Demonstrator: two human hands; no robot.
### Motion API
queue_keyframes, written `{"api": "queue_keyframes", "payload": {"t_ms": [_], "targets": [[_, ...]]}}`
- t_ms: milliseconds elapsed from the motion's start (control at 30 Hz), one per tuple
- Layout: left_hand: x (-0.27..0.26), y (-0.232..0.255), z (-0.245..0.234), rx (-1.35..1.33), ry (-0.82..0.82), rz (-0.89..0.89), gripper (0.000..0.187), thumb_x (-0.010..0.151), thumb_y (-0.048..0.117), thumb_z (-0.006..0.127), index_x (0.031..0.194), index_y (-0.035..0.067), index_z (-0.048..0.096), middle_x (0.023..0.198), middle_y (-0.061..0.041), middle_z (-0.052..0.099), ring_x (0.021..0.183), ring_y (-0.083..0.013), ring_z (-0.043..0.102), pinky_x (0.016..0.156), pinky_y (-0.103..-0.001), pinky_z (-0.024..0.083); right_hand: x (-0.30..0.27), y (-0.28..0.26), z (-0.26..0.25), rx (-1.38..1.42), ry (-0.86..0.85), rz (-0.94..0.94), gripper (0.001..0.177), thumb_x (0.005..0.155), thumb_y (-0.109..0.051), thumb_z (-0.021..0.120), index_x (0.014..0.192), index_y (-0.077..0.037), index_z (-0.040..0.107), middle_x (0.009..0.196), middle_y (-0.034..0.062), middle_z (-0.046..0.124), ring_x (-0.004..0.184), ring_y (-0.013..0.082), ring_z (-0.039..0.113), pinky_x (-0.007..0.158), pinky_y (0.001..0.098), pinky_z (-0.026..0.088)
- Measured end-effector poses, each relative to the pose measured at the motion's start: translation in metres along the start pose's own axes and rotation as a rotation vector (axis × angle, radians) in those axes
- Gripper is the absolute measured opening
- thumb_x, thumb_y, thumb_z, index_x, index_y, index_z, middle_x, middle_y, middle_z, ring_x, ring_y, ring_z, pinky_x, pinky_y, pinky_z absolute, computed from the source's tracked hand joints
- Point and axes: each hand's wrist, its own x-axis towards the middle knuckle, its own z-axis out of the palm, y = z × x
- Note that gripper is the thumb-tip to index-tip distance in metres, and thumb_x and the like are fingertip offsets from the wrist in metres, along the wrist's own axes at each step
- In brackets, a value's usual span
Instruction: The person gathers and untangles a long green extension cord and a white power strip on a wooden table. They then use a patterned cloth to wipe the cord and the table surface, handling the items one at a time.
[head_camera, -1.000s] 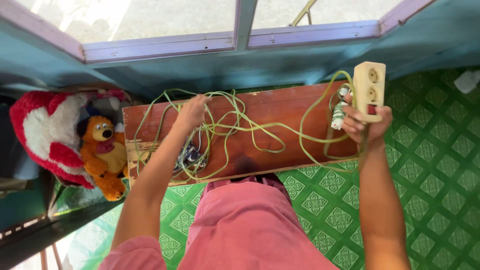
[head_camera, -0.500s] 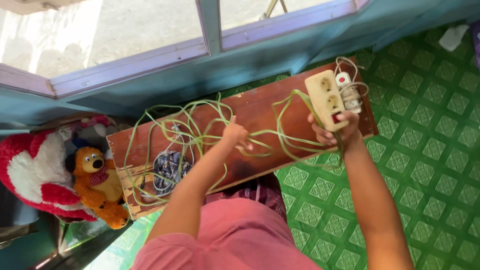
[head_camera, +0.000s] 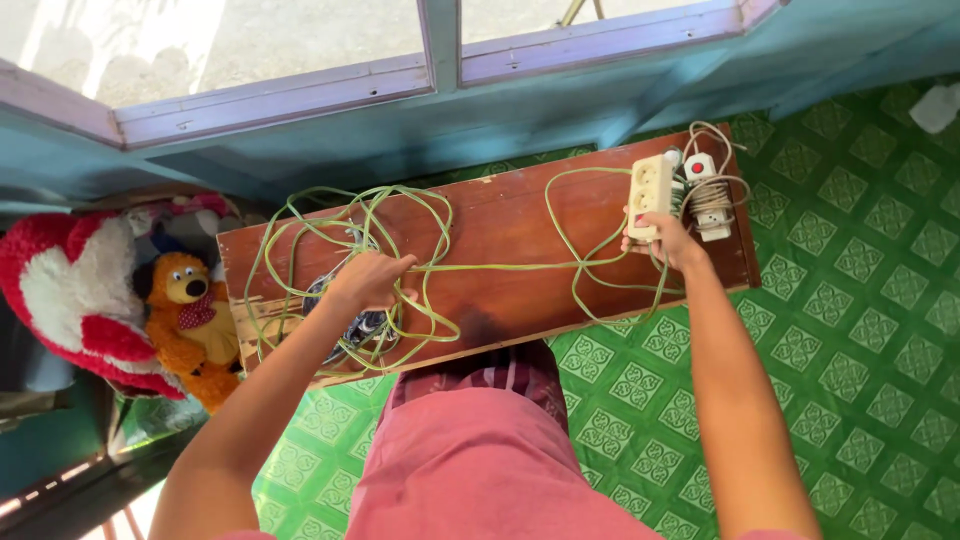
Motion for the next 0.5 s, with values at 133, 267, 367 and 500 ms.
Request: {"api": "queue_keyframes", "payload": {"t_ms": [133,267,367,500], "targets": [[-0.005,0.003,0.026,-0.119,0.195,0.185,0.046,0.078,0.022,0.074,0.115,0.005,0.054,0.086,-0.015,0.071,0.083,-0.0378,0.069,0.075,-0.048,0.051,0.011,-0.002,0.014,0.012,-0.087,0.027,0.067,0.086,-0.02,0.054,0.147,0.005,0.044,0.099,0.0156,0.064,0.085,0.028,0.067,0.088,0.045,0.055],[-0.018,-0.014,0.035,-0.155,0.171,0.02,0.034,0.092,0.032,0.073,0.1,0.004,0.055,0.082,-0.016,0.07,0.087,-0.0372,0.068,0.082,-0.048,0.051,0.0,-0.023,0.027,0.273,-0.601,-0.14,0.075,0.085,-0.027,0.061,0.152,0.002,0.044,0.098,0.0142,0.061,0.083,0.0276,0.065,0.084,0.0451,0.053],[-0.04,-0.023,0.031,-0.262,0.329,-0.021,0.024,0.088,0.023,0.072,0.095,0.005,0.058,0.081,-0.015,0.071,0.087,-0.0403,0.066,0.077,-0.05,0.05,-0.033,-0.029,0.037,0.665,-0.899,-0.187,0.078,0.089,-0.029,0.065,0.158,-0.002,0.043,0.096,0.0112,0.059,0.078,0.0274,0.064,0.08,0.044,0.055],[-0.044,-0.024,0.025,-0.324,0.397,0.007,0.018,0.089,0.019,0.068,0.088,0.004,0.059,0.076,-0.015,0.069,0.083,-0.0377,0.067,0.077,-0.05,0.051,-0.024,-0.011,0.027,0.767,-0.791,-0.268,0.077,0.087,-0.029,0.065,0.157,-0.003,0.044,0.093,0.0092,0.056,0.078,0.0245,0.062,0.082,0.0422,0.055]]}}
